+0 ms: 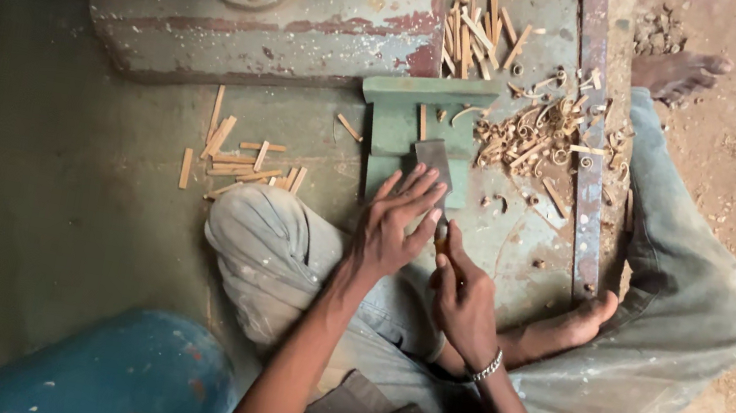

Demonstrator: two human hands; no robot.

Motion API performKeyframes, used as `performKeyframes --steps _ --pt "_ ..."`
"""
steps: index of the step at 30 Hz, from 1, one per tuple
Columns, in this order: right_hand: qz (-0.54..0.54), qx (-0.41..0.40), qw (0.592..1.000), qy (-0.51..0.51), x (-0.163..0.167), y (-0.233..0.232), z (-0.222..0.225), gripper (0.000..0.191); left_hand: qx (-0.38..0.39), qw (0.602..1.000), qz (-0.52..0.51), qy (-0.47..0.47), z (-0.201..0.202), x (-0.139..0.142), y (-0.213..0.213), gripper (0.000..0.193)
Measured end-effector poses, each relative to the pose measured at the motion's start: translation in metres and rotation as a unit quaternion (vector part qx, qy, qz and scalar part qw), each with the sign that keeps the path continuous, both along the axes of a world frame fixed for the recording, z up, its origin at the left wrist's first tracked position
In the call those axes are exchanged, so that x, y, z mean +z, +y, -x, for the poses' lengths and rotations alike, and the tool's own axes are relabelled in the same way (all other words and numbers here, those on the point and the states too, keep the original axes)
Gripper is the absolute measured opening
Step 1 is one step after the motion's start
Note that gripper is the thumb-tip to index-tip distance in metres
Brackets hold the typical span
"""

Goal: The person sits on the floor and holds small wooden sticks against a green wooden guide, shaving and trimming them with a chisel, placing finished sticks aside among wood shavings on the work surface.

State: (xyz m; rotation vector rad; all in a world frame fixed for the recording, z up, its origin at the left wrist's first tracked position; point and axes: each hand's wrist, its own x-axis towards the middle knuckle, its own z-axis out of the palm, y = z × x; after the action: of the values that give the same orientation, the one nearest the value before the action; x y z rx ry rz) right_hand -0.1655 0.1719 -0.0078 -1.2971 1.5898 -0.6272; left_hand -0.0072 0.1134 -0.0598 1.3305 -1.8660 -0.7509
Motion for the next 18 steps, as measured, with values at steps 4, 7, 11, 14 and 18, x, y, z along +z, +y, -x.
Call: performKeyframes --steps 4,7,11,14,18 --pt "-0.004 0.004 1.0 -0.004 0.003 -0.005 -0.001 0.053 -0.015 1.0 -0.014 -0.005 -0.006 -0.003 -0.008 0.038" --pt "-0.003 0.002 1.0 -0.003 0.004 -0.006 -0.004 0.054 -0.024 0.999 -0.028 0.011 -0.009 -0.004 -0.013 0.037" --pt "-0.008 0.0 1.0 -0.01 0.005 -0.006 -0.005 0.052 -0.029 0.999 -0.037 0.016 -0.01 -0.005 -0.016 0.035" --pt "-0.015 -0.008 1.0 -0.019 0.004 -0.004 -0.004 0.052 -0.028 0.999 -0.031 0.011 -0.01 -0.006 -0.016 0.035" --pt "-0.03 -0.022 0.999 -0.03 0.001 -0.002 -0.007 0.053 -0.037 0.999 -0.018 0.004 -0.013 -0.007 -0.015 0.035"
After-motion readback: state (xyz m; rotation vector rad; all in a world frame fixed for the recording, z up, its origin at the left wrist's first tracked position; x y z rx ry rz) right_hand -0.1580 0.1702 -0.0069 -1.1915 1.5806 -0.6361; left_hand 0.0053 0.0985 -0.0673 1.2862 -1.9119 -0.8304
